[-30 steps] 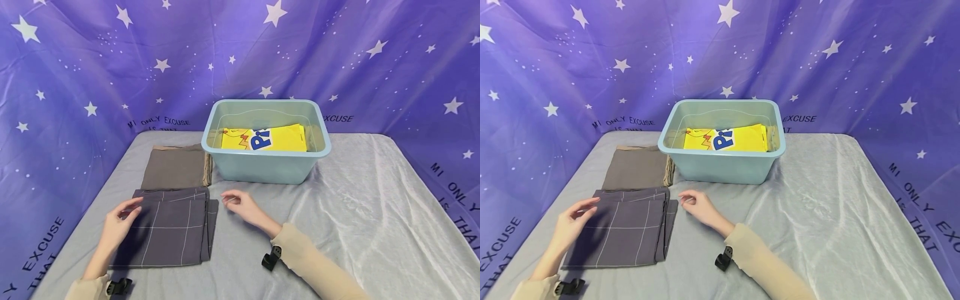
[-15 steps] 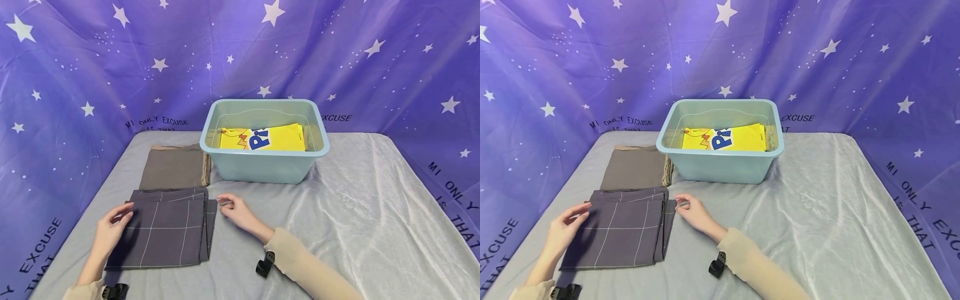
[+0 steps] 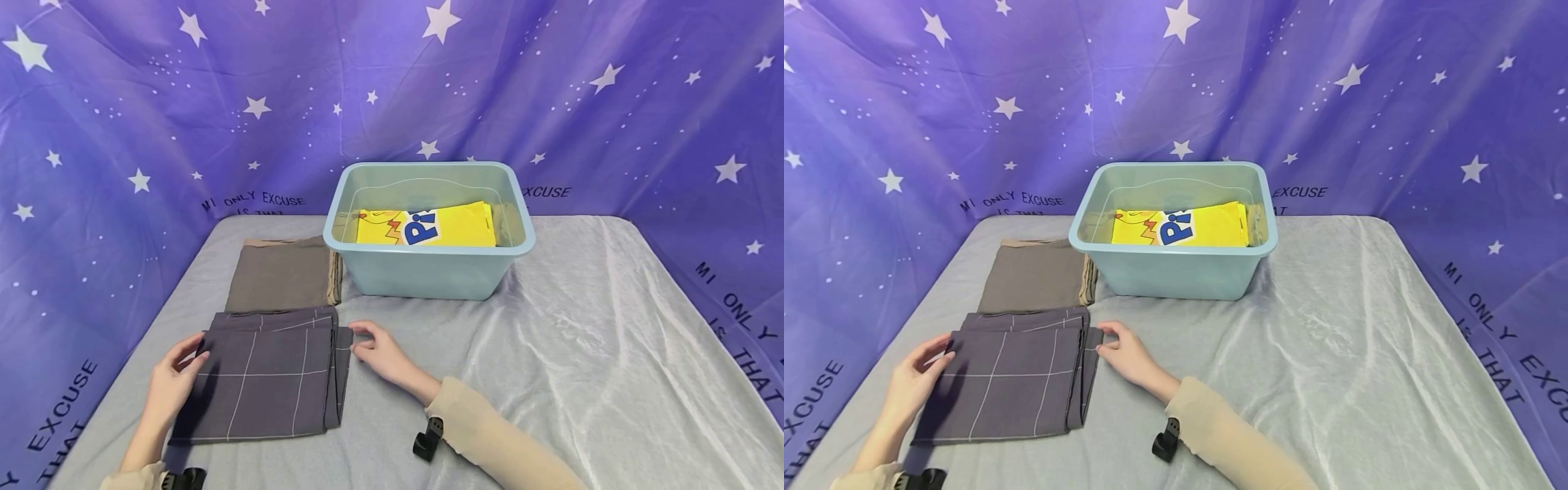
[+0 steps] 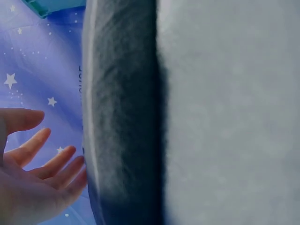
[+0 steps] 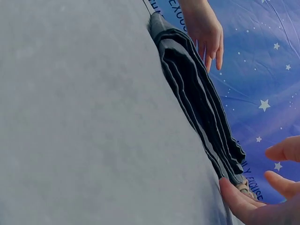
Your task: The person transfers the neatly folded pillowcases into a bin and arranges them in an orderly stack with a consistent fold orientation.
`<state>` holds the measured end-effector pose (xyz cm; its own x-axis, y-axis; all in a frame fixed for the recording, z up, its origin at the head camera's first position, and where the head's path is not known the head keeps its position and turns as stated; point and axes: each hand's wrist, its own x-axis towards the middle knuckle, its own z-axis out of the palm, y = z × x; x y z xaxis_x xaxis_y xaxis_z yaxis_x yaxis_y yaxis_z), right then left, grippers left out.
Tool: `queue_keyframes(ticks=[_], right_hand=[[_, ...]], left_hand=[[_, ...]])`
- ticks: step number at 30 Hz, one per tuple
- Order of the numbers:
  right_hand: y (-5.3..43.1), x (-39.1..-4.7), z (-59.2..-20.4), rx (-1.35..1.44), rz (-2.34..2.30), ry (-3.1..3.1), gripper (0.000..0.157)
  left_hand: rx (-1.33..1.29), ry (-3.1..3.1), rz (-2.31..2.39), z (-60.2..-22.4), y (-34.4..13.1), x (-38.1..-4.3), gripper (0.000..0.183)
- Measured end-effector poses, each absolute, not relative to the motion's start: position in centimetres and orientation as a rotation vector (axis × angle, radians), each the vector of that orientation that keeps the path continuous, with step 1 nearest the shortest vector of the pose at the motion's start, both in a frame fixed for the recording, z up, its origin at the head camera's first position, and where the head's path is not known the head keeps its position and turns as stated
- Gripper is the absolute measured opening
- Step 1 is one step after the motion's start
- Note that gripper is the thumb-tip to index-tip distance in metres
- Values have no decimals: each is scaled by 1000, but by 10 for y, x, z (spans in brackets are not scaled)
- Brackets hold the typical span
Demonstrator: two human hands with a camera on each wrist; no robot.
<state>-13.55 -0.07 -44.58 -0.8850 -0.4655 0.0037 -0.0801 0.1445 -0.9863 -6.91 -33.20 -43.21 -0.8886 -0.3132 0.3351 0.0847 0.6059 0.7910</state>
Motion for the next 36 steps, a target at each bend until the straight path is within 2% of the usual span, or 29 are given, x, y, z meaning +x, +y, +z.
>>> queue_keyframes(ticks=[4,8,15,21,30,36], right_hand=[[-3,-132,-446,-495,-1817,2120,41],[-3,-124,-429,-456,-1847,2091,39],[-6,-122,-433,-433,-1884,2012,41],[-6,-114,-416,-401,-1912,1930,42],[-16,-121,-443,-360,-1922,1839,48],[-22,-117,-447,-395,-1847,1896,51]], left_hand=[[205,-2432,-1193,-430,-332,-68,31],[229,-2492,-1177,-431,-334,-67,34],[325,-2612,-1150,-429,-336,-66,40],[396,-2692,-1120,-428,-338,-64,42],[402,-2737,-1123,-429,-341,-62,43],[400,-2747,-1124,-428,-340,-61,43]])
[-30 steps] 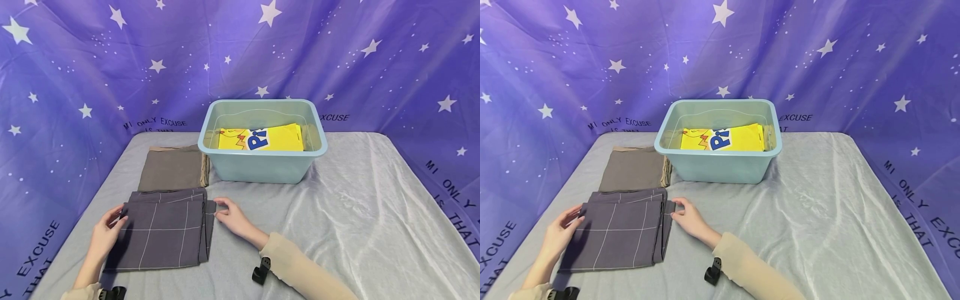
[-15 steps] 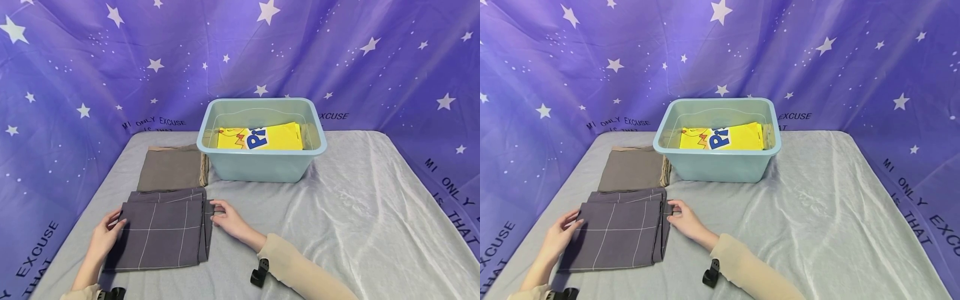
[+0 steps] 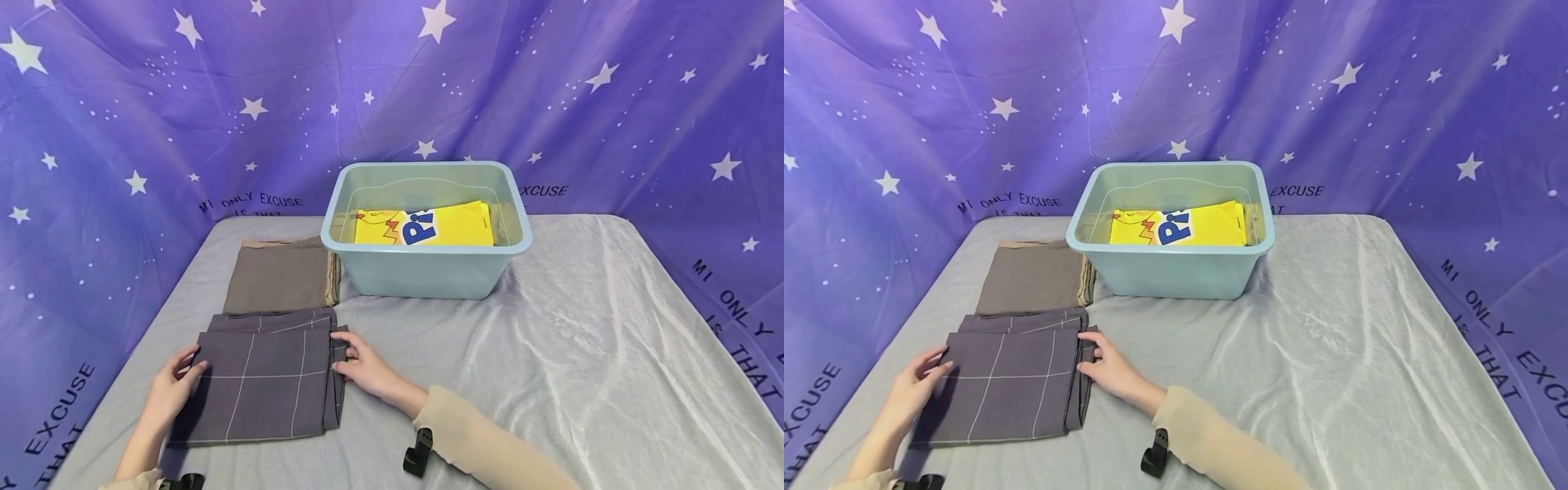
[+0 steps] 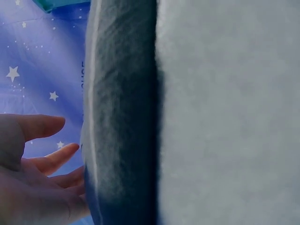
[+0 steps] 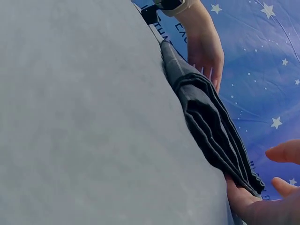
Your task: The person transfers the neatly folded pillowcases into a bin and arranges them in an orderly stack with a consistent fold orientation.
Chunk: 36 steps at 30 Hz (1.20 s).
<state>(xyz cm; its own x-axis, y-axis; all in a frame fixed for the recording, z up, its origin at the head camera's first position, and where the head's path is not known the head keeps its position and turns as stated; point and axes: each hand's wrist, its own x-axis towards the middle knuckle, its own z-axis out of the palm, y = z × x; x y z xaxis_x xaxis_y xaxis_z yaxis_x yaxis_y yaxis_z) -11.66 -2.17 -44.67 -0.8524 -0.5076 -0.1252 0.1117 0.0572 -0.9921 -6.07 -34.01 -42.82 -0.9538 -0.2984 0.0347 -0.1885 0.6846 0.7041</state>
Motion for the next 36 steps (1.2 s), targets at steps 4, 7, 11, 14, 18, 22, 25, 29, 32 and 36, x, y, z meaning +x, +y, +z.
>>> queue_keyframes(ticks=[4,7,11,14,18,22,25,29,32,36], right_hand=[[-23,-114,-446,-432,-1816,1933,52],[-24,-113,-445,-435,-1815,1931,52],[-26,-112,-443,-424,-1796,1959,52],[-28,-111,-442,-431,-1765,1998,51],[-31,-110,-440,-450,-1745,2010,50],[-33,-109,-434,-464,-1741,1998,50],[-34,-105,-425,-464,-1749,1970,50],[-35,-104,-424,-457,-1768,1946,50],[-38,-107,-434,-462,-1766,1959,50],[-39,-111,-445,-471,-1755,1961,51]], left_hand=[[398,-2752,-1131,-428,-341,-59,42],[398,-2766,-1116,-428,-343,-58,41],[398,-2792,-1089,-428,-344,-58,42],[386,-2807,-1085,-428,-344,-58,43],[375,-2821,-1088,-429,-343,-57,42],[376,-2825,-1093,-429,-344,-57,42],[361,-2814,-1092,-430,-344,-57,40],[342,-2809,-1080,-430,-344,-57,39],[318,-2807,-1077,-430,-345,-57,38],[281,-2785,-1088,-429,-345,-56,36]])
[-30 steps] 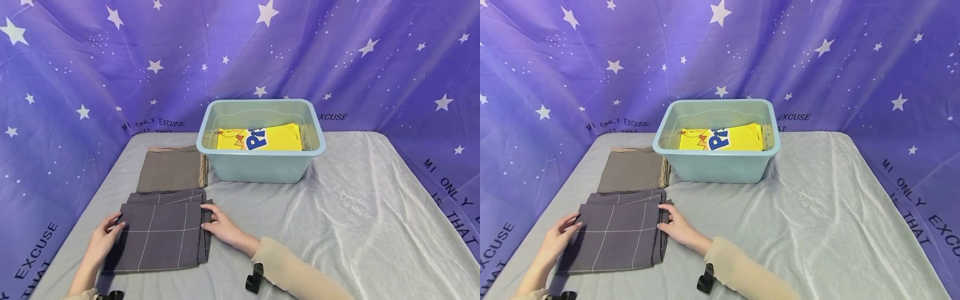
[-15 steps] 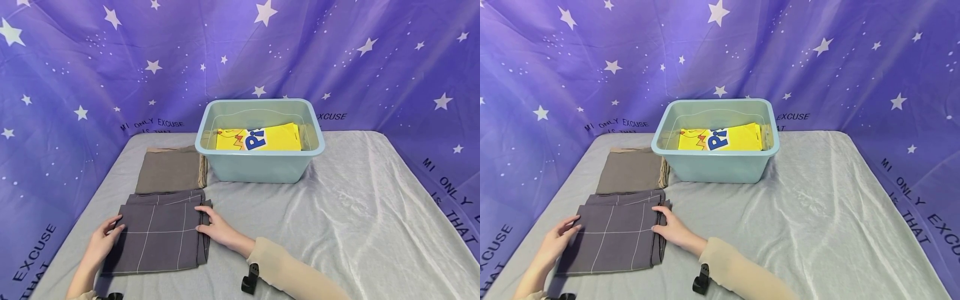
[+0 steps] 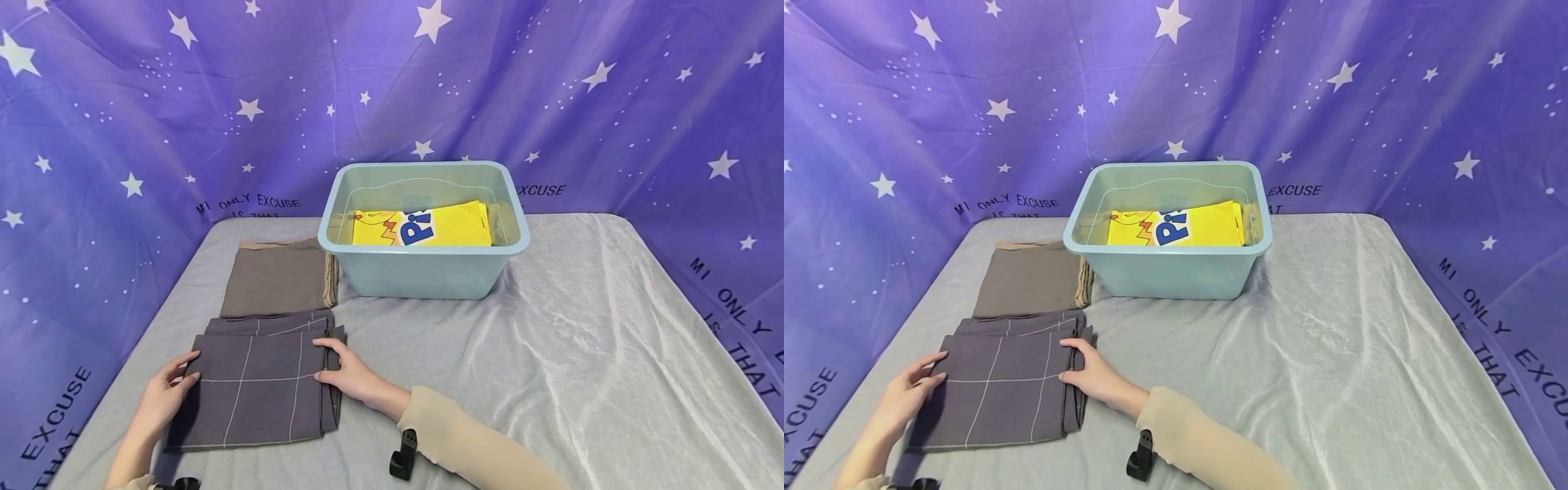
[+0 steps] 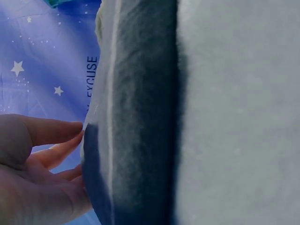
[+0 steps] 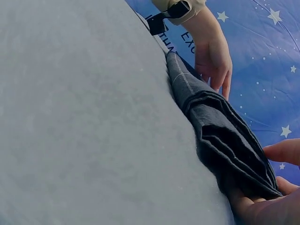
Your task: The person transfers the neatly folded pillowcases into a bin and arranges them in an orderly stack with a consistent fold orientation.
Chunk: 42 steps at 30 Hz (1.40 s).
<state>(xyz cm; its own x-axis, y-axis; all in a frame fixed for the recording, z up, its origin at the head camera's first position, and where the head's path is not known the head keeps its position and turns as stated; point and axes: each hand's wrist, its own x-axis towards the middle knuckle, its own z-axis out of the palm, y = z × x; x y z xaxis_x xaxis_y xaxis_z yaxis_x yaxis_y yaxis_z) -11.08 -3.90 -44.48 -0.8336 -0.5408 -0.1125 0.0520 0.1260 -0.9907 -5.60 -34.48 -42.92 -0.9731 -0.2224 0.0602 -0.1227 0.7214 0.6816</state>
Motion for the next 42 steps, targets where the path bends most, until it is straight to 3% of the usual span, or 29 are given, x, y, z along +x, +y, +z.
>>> queue_keyframes(ticks=[20,31,42], right_hand=[[-41,-108,-445,-400,-1921,1780,52],[-41,-106,-436,-409,-1948,1769,52],[-35,-111,-430,-424,-1974,1775,54]], left_hand=[[299,-2628,-1211,-424,-347,-51,38],[341,-2603,-1238,-467,-385,-63,42],[358,-2607,-1271,-478,-398,-70,46]])
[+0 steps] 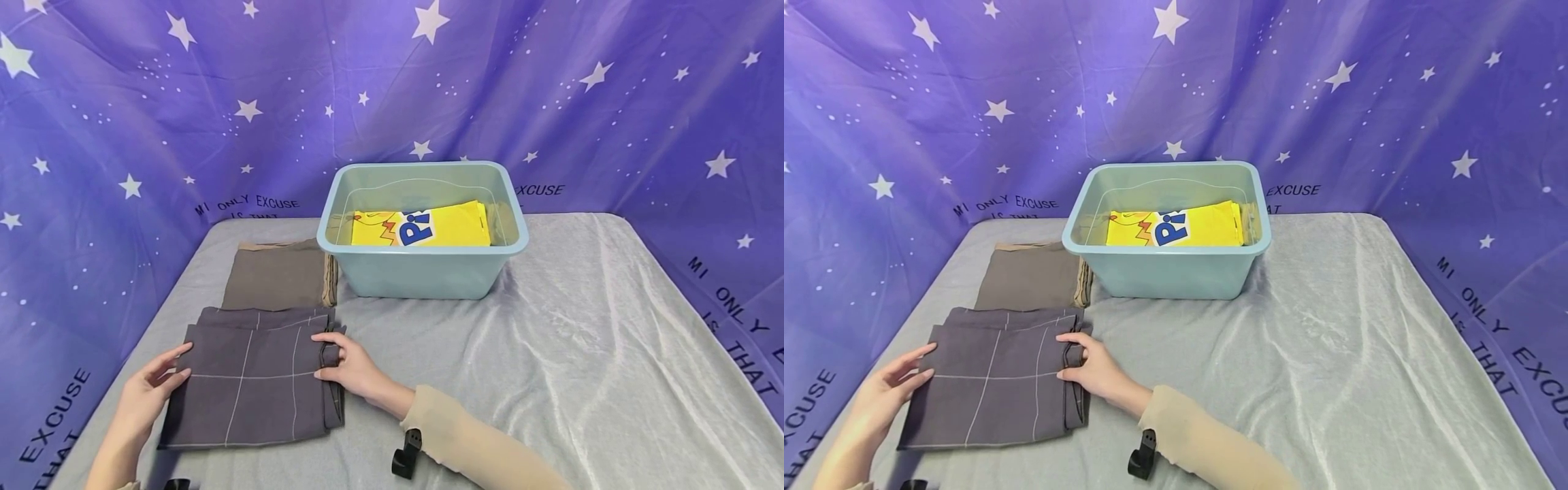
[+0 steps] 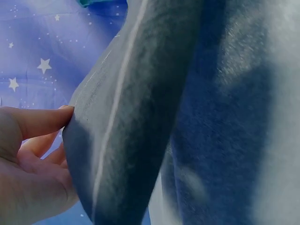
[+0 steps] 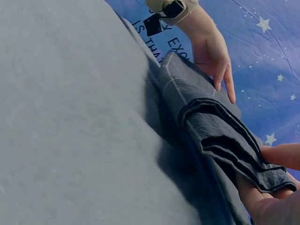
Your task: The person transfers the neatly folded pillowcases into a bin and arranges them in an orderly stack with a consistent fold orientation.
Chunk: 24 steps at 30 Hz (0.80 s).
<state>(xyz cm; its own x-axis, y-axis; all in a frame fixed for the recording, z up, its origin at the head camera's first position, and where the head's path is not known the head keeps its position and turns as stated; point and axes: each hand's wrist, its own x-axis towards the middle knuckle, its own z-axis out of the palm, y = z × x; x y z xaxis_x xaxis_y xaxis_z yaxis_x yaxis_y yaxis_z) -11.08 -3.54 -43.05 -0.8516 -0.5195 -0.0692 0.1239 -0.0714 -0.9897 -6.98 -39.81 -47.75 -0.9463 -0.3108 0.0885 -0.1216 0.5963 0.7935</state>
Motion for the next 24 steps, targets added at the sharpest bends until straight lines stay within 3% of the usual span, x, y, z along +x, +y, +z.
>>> queue_keyframes(ticks=[13,24], right_hand=[[-14,-109,-387,-485,-1908,1836,52],[-6,-117,-384,-554,-1896,1858,54]], left_hand=[[394,-2438,-1632,-474,-397,-74,51],[315,-2254,-1898,-466,-393,-75,54]])
